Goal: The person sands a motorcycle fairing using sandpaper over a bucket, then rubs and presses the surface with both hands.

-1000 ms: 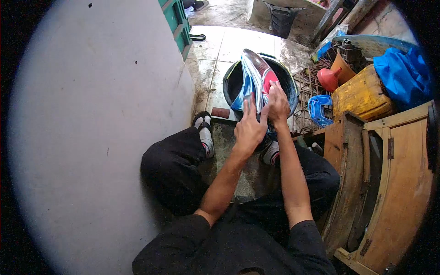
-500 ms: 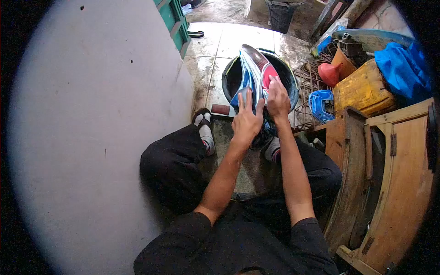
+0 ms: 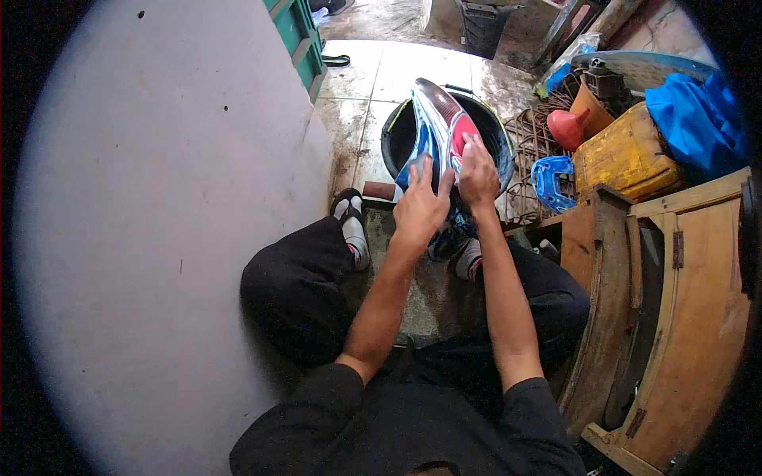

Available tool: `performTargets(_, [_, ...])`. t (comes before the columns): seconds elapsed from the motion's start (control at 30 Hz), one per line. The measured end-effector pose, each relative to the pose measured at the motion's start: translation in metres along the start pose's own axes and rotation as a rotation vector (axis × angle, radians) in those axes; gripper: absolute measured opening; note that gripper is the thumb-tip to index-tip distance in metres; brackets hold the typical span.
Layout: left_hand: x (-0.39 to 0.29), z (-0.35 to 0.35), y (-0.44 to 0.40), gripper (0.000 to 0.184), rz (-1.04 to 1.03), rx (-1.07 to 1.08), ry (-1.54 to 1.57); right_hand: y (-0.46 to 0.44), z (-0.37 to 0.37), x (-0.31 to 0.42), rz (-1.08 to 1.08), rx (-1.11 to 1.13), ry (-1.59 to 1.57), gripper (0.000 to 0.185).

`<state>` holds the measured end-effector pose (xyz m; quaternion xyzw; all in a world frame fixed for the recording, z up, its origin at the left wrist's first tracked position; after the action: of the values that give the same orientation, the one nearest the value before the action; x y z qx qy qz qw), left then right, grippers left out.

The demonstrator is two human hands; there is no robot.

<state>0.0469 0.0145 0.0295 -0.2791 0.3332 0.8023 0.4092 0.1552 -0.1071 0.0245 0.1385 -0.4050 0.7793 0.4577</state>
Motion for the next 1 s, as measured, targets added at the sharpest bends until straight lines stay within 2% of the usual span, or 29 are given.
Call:
performTargets(0.17, [-0.006,-0.002,0.007,0.078,-0.037,-0.093,-0.021,-0.002,0.002,0.005,-0.026,-0.002,-0.002,0.045])
performTargets(0.27, [-0.002,-0.001,-0.005,0.076,-0.089,-0.105,0.066,-0.002,0.002,0.007,0.013,0.000,0.002,0.045])
performTargets(0.4, [-0.008,-0.003,0.008,0.074,-0.112,-0.043,0.036,-0.003,-0.001,0.004,0.063,-0.003,0.026,0.045])
performTargets(0.47, [-0.006,-0.008,0.006,0.072,-0.097,-0.058,0.074,-0.004,0.000,0.005,0.031,-0.007,0.009,0.045])
performTargets(0.53, [-0.007,-0.005,-0.004,0.070,-0.307,-0.277,0.127,-0.001,0.001,0.005,-0.002,-0.005,-0.005,0.045])
performTargets(0.57, [-0.005,-0.005,-0.007,0.068,-0.348,-0.306,0.150,0.000,0.000,0.005,0.000,-0.006,-0.011,0.045])
performTargets(0.7, [-0.006,0.002,0.005,0.063,-0.249,-0.148,0.164,-0.001,-0.002,-0.004,0.003,-0.005,0.010,0.046])
performTargets(0.8, [-0.014,0.004,0.009,0.061,-0.243,-0.173,0.165,-0.004,-0.007,-0.010,0.005,-0.012,0.004,0.045])
performTargets(0.83, [-0.014,0.000,0.004,0.061,-0.313,-0.229,0.162,-0.004,-0.007,-0.008,0.050,-0.018,0.027,0.044])
performTargets(0.9, [-0.013,-0.003,0.001,0.061,-0.321,-0.253,0.154,-0.003,-0.005,-0.002,0.105,-0.041,0.063,0.043])
performTargets(1.0, [-0.011,0.003,0.008,0.062,-0.294,-0.228,0.142,-0.002,0.001,0.004,0.027,-0.021,0.017,0.044])
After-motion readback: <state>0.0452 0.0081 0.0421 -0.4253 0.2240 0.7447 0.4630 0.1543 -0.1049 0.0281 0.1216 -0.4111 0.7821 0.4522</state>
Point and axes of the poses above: each hand's wrist, its own y-axis away from the middle knuckle, its own z-axis out of the back of the hand, x = y × z, the point moved 7 cm from there along -y, towards the middle knuckle, and after that the axes turned 5 degrees about z, right-handed, at the moved point
